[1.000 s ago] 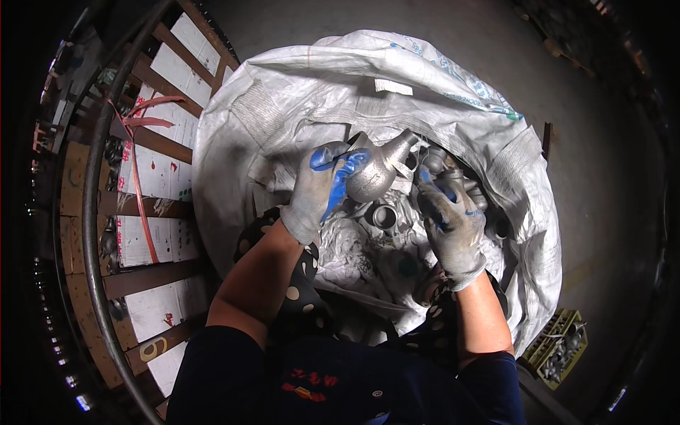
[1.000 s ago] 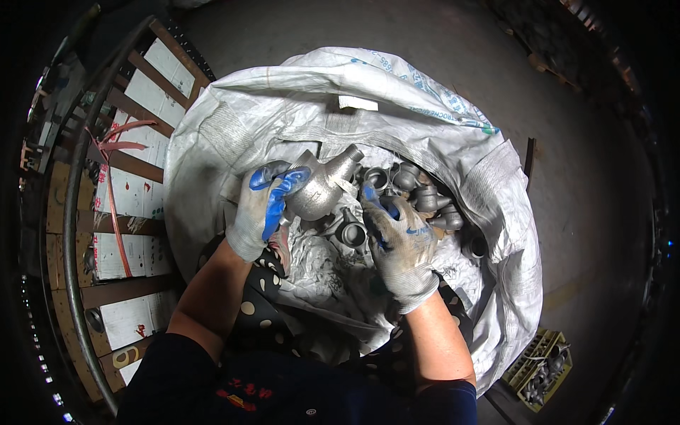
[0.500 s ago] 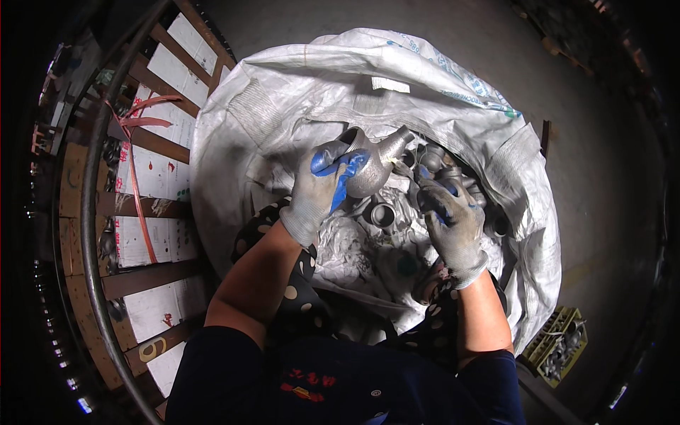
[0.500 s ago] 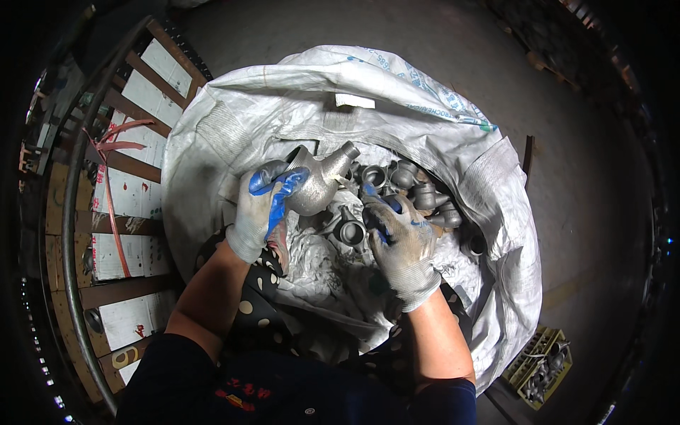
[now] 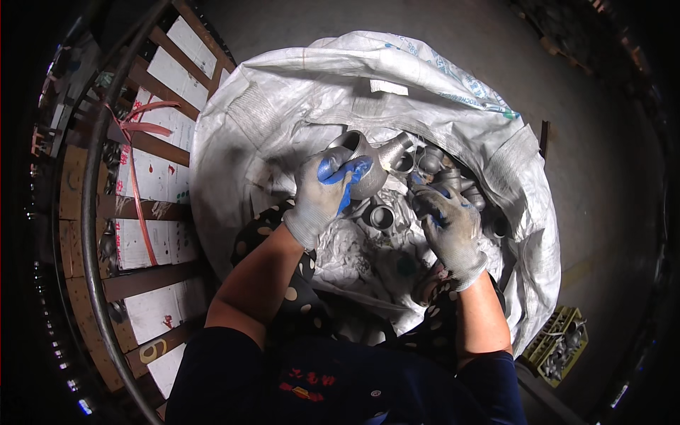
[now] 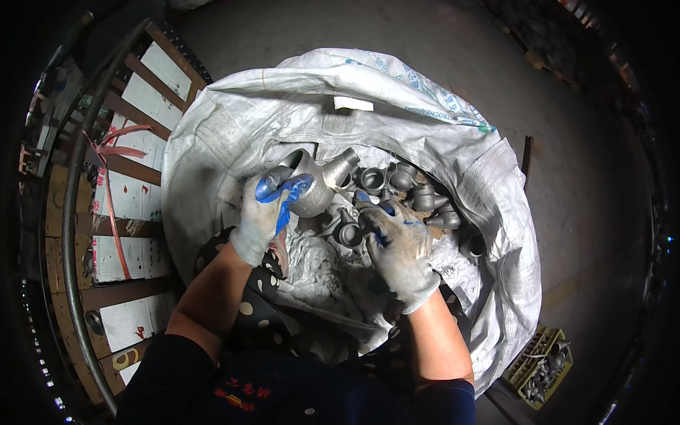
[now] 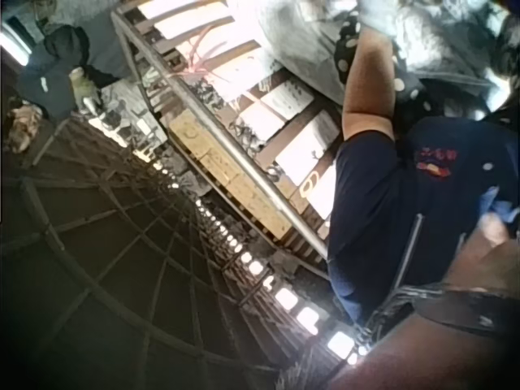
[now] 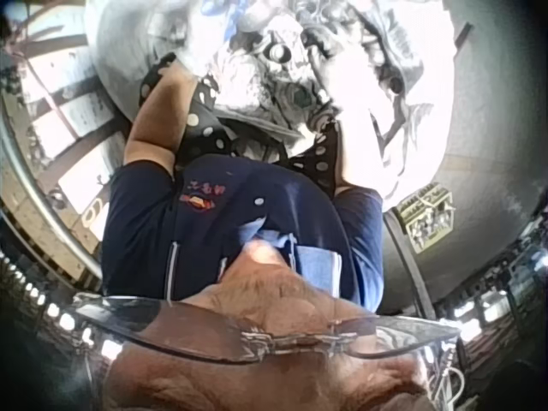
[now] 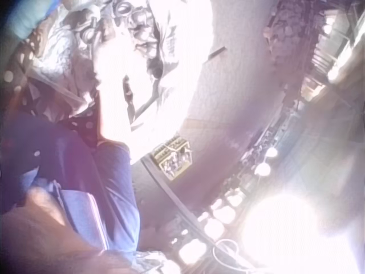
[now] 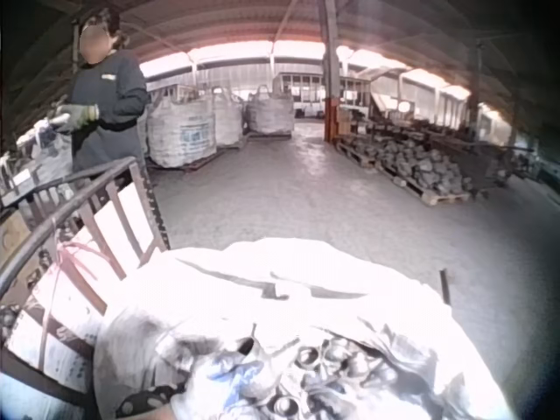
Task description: The person takes metal casings from a large sack one by one, scrapes their surfaces and edges using a handheld tool, and transfers the finished parts into a metal crate.
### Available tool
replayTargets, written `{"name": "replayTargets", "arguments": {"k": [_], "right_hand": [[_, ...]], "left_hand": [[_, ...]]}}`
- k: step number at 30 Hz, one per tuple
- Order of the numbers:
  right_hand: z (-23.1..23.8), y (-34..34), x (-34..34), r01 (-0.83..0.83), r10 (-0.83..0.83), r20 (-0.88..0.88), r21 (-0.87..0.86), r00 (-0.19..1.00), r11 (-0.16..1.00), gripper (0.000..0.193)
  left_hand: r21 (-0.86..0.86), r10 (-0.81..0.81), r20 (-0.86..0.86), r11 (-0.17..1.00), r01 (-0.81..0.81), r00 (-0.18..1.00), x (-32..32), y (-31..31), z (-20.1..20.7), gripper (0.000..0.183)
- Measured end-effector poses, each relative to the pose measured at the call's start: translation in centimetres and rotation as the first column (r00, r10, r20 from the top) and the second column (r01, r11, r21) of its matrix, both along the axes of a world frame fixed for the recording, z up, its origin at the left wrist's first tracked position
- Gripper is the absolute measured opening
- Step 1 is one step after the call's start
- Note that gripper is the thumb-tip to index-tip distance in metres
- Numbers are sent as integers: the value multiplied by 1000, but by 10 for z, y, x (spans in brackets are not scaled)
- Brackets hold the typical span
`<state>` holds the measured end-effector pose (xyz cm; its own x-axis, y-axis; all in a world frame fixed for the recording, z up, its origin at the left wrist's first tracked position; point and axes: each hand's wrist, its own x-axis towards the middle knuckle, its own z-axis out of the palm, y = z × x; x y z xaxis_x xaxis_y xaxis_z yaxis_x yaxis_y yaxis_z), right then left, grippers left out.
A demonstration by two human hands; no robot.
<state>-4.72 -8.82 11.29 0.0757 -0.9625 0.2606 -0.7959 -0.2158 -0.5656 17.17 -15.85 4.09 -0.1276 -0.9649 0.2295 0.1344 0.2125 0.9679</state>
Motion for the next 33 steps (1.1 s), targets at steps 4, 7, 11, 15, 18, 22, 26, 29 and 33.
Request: {"name": "replayTargets", "arguments": {"k": [4, 7, 11, 15, 18, 22, 26, 29, 33], "right_hand": [[0, -4, -4, -48, 47, 85, 12, 995, 999, 30], [-1, -3, -5, -37, 33, 95, 37, 995, 999, 29], [-13, -6, -14, -170, 146, 239, 84, 960, 982, 29], [-10, -14, -5, -69, -136, 825, 206, 548, 976, 40], [-16, -22, 6, -26, -162, 849, 202, 502, 979, 48], [-36, -34, 21, 12, -88, 765, 104, 638, 994, 38], [-32, -40, 14, -231, -84, 938, 169, 337, 958, 23], [-11, -39, 19, -261, -139, 931, 235, 339, 936, 25], [-43, -39, 14, -177, -114, 917, 193, 381, 965, 28]], "left_hand": [[22, 65, 50, 998, -66, 997, -4, 3, 2, 23], [-41, 55, 3, 998, -55, 998, -15, 13, 40, 19], [63, -80, -660, 985, 162, 747, -12, 10, 32, 17], [114, -14, -90, 993, 24, 996, -10, 7, 31, 18], [111, -9, -48, 994, 14, 999, -19, 12, 35, 19], [113, -147, -310, 975, 190, 939, -25, 20, 30, 22], [-221, -86, 492, 950, 220, 867, -10, 8, 38, 29], [-141, -129, 418, 969, 205, 899, -6, 17, 52, 29], [9, -136, 8, 991, 136, 991, -28, 22, 32, 24]]}}
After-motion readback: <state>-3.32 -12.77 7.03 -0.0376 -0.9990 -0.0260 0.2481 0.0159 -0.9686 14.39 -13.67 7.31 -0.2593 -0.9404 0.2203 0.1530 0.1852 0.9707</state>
